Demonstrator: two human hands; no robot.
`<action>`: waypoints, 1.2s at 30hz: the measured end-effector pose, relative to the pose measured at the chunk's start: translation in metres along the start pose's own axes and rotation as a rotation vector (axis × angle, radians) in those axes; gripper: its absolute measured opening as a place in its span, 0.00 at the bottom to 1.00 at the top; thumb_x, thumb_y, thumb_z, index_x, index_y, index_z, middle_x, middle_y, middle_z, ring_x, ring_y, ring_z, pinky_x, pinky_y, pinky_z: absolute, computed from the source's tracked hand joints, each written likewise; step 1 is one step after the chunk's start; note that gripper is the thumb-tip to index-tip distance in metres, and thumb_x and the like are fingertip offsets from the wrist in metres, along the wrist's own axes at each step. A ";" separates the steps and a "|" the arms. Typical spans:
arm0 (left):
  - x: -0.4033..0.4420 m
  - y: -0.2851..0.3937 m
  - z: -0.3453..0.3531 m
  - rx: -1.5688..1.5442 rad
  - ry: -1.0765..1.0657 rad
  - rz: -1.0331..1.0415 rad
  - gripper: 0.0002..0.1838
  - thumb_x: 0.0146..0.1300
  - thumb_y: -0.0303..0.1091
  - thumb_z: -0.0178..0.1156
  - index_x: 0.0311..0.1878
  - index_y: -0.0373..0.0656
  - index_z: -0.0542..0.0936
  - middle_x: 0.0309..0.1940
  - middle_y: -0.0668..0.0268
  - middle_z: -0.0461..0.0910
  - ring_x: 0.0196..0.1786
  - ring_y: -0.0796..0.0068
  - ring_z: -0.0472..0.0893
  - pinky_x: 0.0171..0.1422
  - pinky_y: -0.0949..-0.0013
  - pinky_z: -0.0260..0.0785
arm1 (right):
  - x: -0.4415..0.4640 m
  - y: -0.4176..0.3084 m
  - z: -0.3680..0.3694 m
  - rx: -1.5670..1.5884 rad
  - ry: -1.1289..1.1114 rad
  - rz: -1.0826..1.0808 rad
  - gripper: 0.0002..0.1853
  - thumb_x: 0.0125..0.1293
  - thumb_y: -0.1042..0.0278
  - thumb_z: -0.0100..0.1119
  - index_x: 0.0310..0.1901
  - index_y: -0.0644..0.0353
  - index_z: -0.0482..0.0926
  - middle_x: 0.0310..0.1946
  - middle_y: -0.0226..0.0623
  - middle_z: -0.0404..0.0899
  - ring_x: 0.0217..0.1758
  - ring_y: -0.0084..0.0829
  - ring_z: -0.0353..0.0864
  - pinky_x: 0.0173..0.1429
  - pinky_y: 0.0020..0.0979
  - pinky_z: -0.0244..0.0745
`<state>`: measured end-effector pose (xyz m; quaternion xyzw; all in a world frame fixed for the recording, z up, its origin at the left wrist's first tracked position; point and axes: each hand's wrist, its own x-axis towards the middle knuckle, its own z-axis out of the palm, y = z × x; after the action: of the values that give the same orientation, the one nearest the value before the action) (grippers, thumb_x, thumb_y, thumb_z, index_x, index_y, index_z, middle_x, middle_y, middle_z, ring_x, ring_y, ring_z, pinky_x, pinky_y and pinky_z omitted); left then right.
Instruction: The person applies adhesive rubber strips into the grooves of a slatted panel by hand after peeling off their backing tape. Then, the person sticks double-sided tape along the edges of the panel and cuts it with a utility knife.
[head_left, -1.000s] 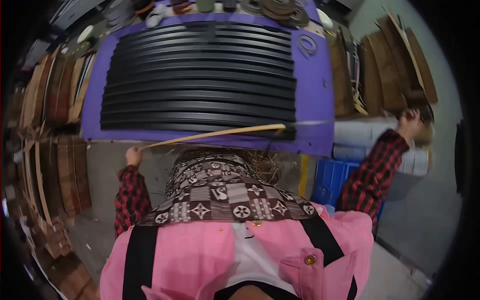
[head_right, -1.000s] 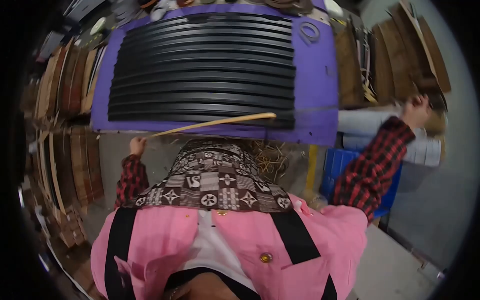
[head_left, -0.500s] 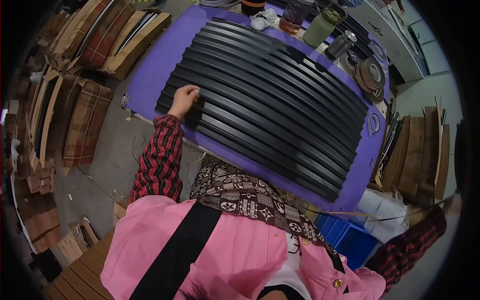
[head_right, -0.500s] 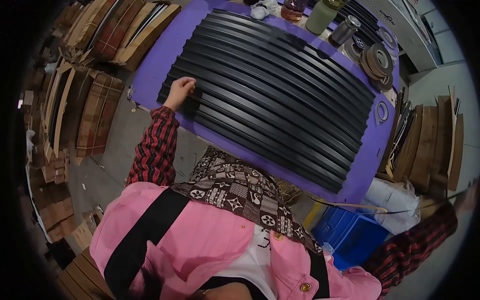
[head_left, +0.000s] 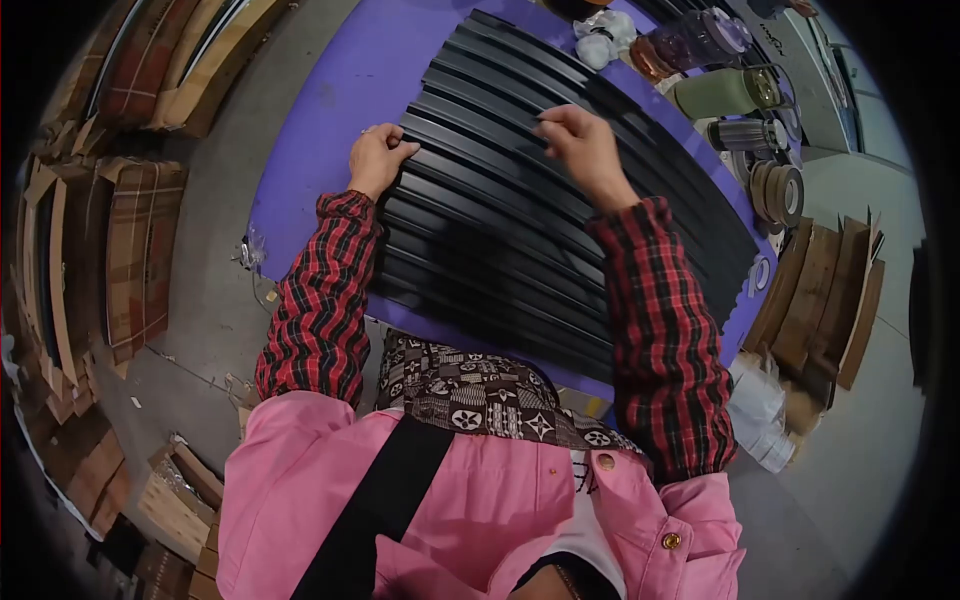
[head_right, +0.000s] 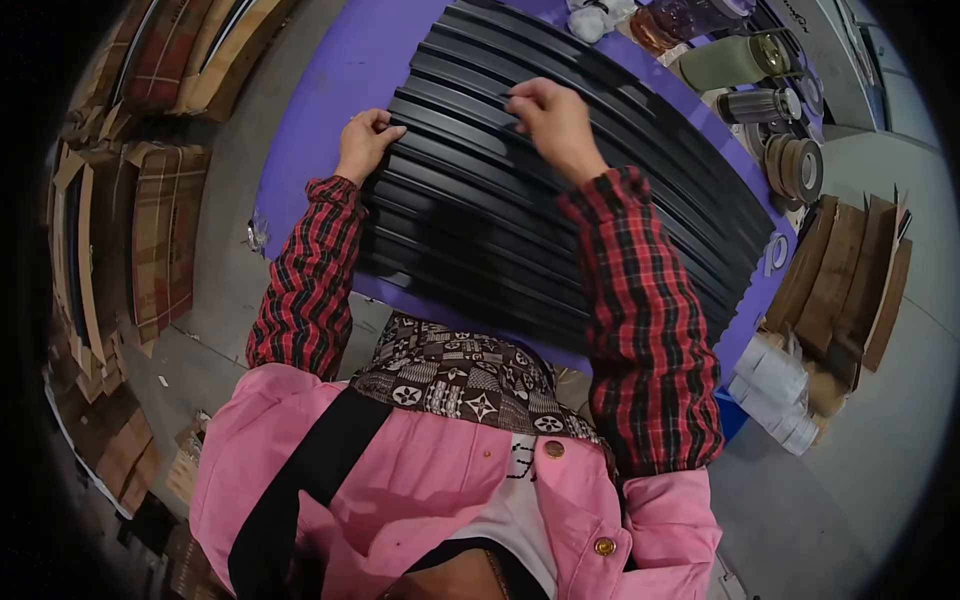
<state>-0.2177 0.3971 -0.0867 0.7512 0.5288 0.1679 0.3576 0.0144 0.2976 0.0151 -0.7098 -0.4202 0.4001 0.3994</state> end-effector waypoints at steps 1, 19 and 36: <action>0.000 0.000 -0.002 -0.017 -0.006 -0.006 0.15 0.42 0.39 0.63 0.30 0.40 0.75 0.26 0.63 0.72 0.32 0.66 0.72 0.36 0.66 0.63 | 0.004 0.003 0.022 0.076 -0.041 0.042 0.08 0.54 0.74 0.51 0.36 0.65 0.73 0.19 0.29 0.72 0.20 0.18 0.69 0.26 0.20 0.65; -0.009 -0.004 0.006 -0.233 -0.025 0.025 0.11 0.49 0.30 0.50 0.36 0.40 0.75 0.29 0.65 0.73 0.30 0.70 0.74 0.36 0.71 0.65 | 0.037 0.026 0.130 -0.047 -0.081 0.232 0.06 0.46 0.72 0.54 0.19 0.65 0.75 0.14 0.38 0.75 0.18 0.28 0.76 0.28 0.27 0.72; -0.012 0.008 0.021 -0.253 0.000 -0.043 0.09 0.49 0.37 0.59 0.28 0.40 0.78 0.22 0.66 0.74 0.25 0.75 0.73 0.31 0.74 0.64 | 0.010 0.038 0.108 -0.128 -0.130 0.169 0.08 0.46 0.74 0.54 0.30 0.66 0.75 0.20 0.45 0.75 0.23 0.36 0.76 0.31 0.31 0.72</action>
<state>-0.2035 0.3773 -0.0936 0.6886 0.5195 0.2254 0.4529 -0.0694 0.3190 -0.0604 -0.7393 -0.4086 0.4497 0.2902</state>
